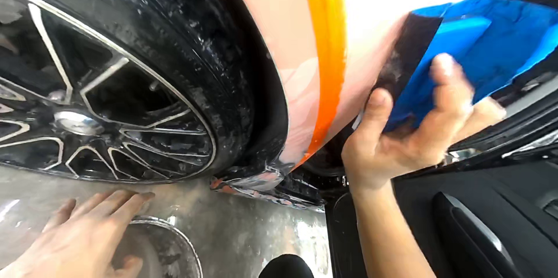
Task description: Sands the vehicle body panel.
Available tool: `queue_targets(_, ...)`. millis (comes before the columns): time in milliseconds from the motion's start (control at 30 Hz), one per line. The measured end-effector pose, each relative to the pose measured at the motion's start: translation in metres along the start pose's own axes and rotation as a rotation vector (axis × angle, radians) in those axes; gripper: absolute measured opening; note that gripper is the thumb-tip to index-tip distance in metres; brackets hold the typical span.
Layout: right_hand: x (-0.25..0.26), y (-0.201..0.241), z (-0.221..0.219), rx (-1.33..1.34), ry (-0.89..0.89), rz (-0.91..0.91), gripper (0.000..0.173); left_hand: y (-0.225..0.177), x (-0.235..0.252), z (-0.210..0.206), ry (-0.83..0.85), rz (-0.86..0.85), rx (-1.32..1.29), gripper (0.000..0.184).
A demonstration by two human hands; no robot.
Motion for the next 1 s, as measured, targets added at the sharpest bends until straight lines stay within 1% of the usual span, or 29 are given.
queue_targets(67, -0.026, 0.007, 0.005, 0.008, 0.078, 0.007, 0.046, 0.001, -0.004, 0.002, 0.002, -0.008, -0.015, 0.082)
queue_targets(100, -0.033, 0.007, 0.004, 0.041, 0.087, 0.018, 0.045, 0.002, -0.003, 0.004, -0.008, -0.012, -0.035, 0.081)
queue_targets(133, -0.029, 0.005, 0.0, 0.058, 0.085, 0.033, 0.042, 0.003, -0.002, 0.007, -0.025, -0.012, -0.055, 0.081)
queue_targets(200, 0.004, 0.002, -0.002, 0.02, 0.045, 0.062, 0.041, 0.003, -0.002, 0.007, -0.026, -0.013, -0.052, 0.081)
queue_targets(267, 0.048, 0.0, -0.006, -0.026, -0.016, 0.047, 0.049, 0.002, -0.003, 0.004, -0.016, -0.022, -0.046, 0.08)
queue_targets(300, 0.058, 0.003, -0.01, -0.04, -0.032, 0.028, 0.053, 0.002, -0.004, 0.004, -0.009, -0.021, -0.048, 0.079)
queue_targets(333, 0.055, 0.007, -0.011, -0.062, -0.014, 0.009, 0.056, 0.003, -0.005, 0.003, 0.001, -0.025, -0.046, 0.079)
queue_targets(367, 0.041, 0.012, -0.009, -0.082, 0.024, 0.005, 0.056, 0.003, -0.006, 0.004, 0.005, -0.033, -0.047, 0.079)
queue_targets(433, 0.009, 0.018, -0.008, -0.051, 0.06, 0.053, 0.049, 0.004, -0.007, 0.006, -0.01, -0.037, -0.065, 0.078)
queue_targets(467, 0.008, 0.016, -0.01, -0.038, 0.065, 0.078, 0.046, 0.005, -0.005, 0.007, -0.021, -0.036, -0.071, 0.078)
queue_targets(533, 0.041, 0.008, -0.013, -0.066, 0.027, 0.106, 0.046, 0.005, -0.003, 0.007, -0.028, -0.042, -0.071, 0.078)
queue_targets(600, 0.09, 0.001, -0.017, -0.081, -0.054, 0.07, 0.048, 0.003, -0.005, 0.003, -0.015, -0.055, -0.067, 0.078)
queue_targets(633, 0.104, 0.002, -0.02, -0.078, -0.081, 0.04, 0.048, 0.002, -0.006, 0.001, -0.007, -0.058, -0.067, 0.078)
queue_targets(667, 0.103, 0.007, -0.021, -0.095, -0.075, 0.024, 0.049, 0.002, -0.007, 0.001, 0.001, -0.059, -0.066, 0.077)
queue_targets(700, 0.088, 0.015, -0.02, -0.118, -0.03, 0.027, 0.05, 0.002, -0.008, 0.002, 0.004, -0.059, -0.066, 0.076)
queue_targets(767, 0.05, 0.027, -0.018, -0.071, 0.054, 0.103, 0.051, 0.004, -0.008, 0.003, 0.01, -0.058, -0.07, 0.077)
queue_targets(800, 0.043, 0.025, -0.018, -0.051, 0.075, 0.137, 0.05, 0.005, -0.006, 0.004, 0.001, -0.063, -0.082, 0.077)
queue_targets(867, 0.065, 0.015, -0.021, -0.06, 0.046, 0.184, 0.049, 0.006, -0.003, 0.005, -0.017, -0.071, -0.084, 0.079)
queue_targets(933, 0.107, 0.012, -0.026, -0.083, -0.031, 0.124, 0.049, 0.006, -0.003, 0.004, -0.008, -0.072, -0.089, 0.079)
queue_targets(967, 0.12, 0.014, -0.029, -0.077, -0.063, 0.07, 0.049, 0.005, -0.004, 0.003, 0.0, -0.072, -0.09, 0.078)
queue_targets(1000, 0.119, 0.02, -0.03, -0.09, -0.065, 0.028, 0.049, 0.004, -0.005, 0.003, 0.011, -0.075, -0.086, 0.077)
Point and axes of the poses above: each hand's wrist, its own x-axis towards the middle knuckle, its own z-axis out of the back of the hand, y = z × x, the point moved 7 cm from there along x, towards the middle knuckle, and after that the axes turned 4 degrees about z, right-handed, at the moved point
